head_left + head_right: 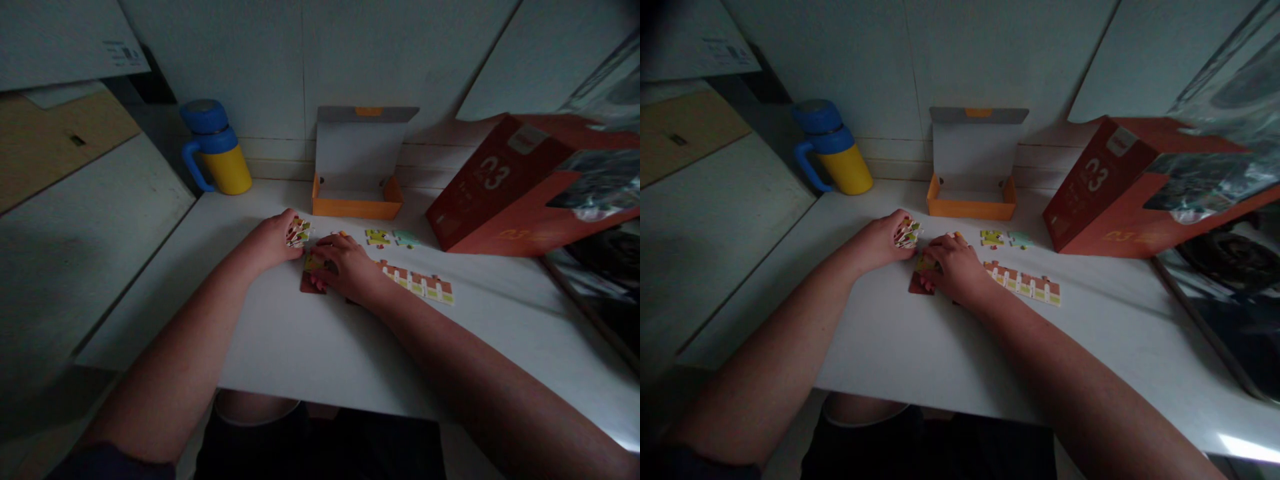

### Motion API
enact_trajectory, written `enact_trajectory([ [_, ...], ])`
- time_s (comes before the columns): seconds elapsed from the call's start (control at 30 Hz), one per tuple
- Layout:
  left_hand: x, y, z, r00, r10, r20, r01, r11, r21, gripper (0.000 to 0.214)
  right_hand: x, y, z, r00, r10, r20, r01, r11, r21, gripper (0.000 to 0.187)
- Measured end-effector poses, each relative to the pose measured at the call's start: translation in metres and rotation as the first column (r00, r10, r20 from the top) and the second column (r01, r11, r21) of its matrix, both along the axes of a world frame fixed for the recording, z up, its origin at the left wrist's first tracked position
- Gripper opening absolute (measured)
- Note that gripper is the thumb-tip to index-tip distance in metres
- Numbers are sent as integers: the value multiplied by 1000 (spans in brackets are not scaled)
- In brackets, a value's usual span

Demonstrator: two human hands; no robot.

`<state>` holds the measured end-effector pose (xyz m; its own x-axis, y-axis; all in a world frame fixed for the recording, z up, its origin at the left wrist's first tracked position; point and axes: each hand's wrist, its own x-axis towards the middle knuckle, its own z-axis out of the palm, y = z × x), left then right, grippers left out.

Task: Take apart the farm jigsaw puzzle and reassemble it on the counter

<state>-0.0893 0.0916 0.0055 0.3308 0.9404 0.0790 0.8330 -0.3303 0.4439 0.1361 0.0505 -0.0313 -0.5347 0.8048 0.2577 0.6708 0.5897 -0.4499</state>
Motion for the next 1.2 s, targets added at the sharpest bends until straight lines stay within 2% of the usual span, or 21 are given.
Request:
enact_trajectory([
  [0.23, 0, 0, 1, 1000, -3, 10, 3, 1000, -14, 45, 1, 2, -2, 1000, 14, 16, -13, 1000, -20, 36],
  [0.43, -2, 1, -1, 1000, -3, 22, 4, 1000, -10, 48, -1, 4, -3, 995, 94, -41, -95, 995, -34, 20],
  [0.57, -1, 0, 0, 999, 27, 29, -26, 999, -23, 47, -3, 1, 0, 996, 80, -31, -80, 997, -3, 16],
  [0.73, 3, -2, 2, 994, 33, 103, -32, 999, -18, 47, 0, -3, 4, 963, -31, -266, 55, 995, 84, 27],
  [0.87, 12, -8, 3, 958, -46, 282, 48, 999, -2, 56, 3, -9, 13, 925, -72, -372, 149, 972, 182, 56],
  [0.93, 19, -12, 3, 926, -84, 368, 92, 996, -3, 60, 4, -12, 18, 933, -47, -356, 142, 959, 246, 66],
  [1.0, 26, -17, 2, 899, -100, 427, 130, 991, -43, 62, 4, -16, 23, 956, -17, -294, 104, 953, 283, 68],
  [1.1, 34, -21, 0, 864, -140, 484, 202, 976, -80, 64, 4, -19, 26, 981, 44, -189, 11, 960, 280, 64],
  [1.2, 39, -22, -5, 834, -198, 515, 257, 966, -43, 65, 4, -18, 26, 983, 77, -165, -33, 967, 254, 62],
])
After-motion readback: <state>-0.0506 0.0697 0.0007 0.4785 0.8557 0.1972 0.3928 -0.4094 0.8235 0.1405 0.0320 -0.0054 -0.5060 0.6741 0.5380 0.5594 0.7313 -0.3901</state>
